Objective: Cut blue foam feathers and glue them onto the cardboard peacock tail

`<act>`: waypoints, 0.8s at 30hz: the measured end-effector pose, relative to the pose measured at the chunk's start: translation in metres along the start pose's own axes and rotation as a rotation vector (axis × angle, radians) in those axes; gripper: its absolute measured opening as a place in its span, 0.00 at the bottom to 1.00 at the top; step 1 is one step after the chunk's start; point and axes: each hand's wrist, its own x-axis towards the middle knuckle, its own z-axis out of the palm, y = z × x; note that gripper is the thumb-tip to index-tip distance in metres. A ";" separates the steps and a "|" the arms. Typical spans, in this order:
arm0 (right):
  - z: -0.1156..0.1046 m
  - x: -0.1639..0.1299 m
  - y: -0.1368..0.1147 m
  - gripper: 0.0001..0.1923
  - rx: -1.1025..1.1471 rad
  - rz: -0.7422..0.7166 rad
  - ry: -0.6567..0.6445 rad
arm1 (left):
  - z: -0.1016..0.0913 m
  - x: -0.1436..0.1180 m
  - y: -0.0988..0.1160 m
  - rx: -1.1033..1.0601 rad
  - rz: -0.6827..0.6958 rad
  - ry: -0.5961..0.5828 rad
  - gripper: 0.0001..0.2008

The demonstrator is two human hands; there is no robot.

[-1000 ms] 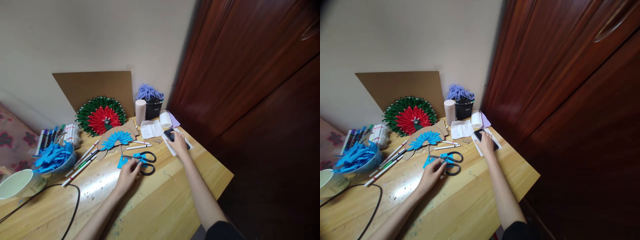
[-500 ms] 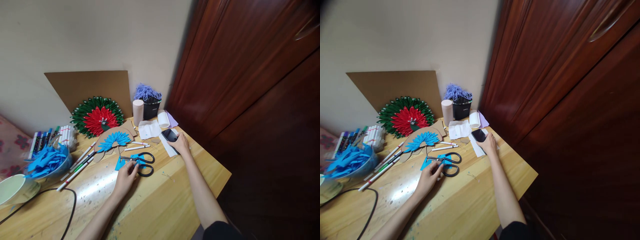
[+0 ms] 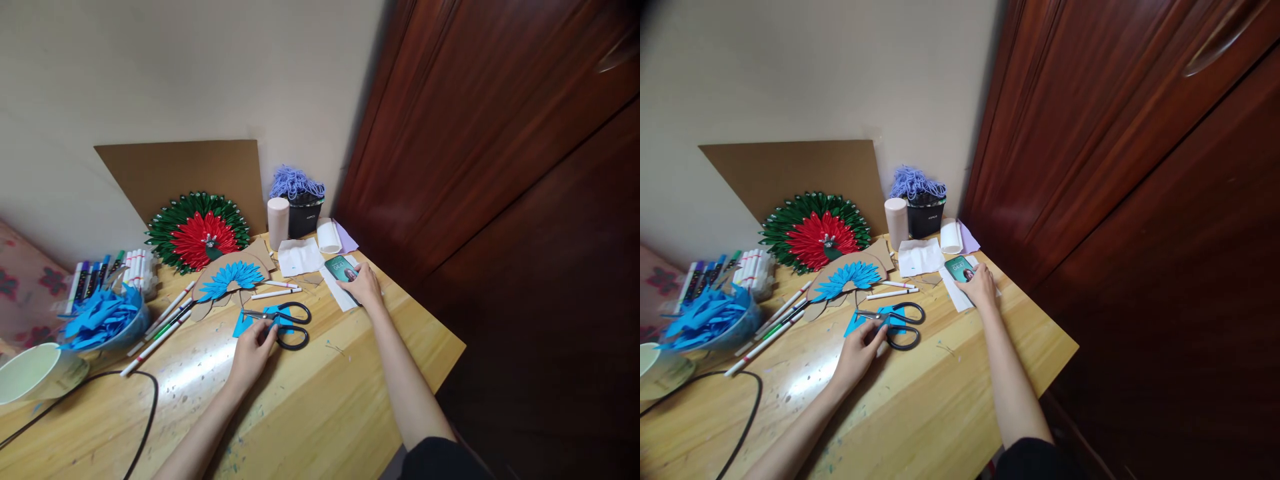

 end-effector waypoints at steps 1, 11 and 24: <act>0.000 0.001 0.001 0.26 0.005 -0.005 0.004 | 0.000 0.000 0.000 -0.003 -0.004 0.002 0.15; 0.000 0.001 0.003 0.26 -0.002 -0.024 -0.040 | 0.001 0.000 -0.001 -0.039 -0.045 0.058 0.17; -0.012 -0.089 -0.111 0.10 0.664 -0.686 -0.615 | 0.002 -0.002 0.001 -0.024 0.027 0.099 0.13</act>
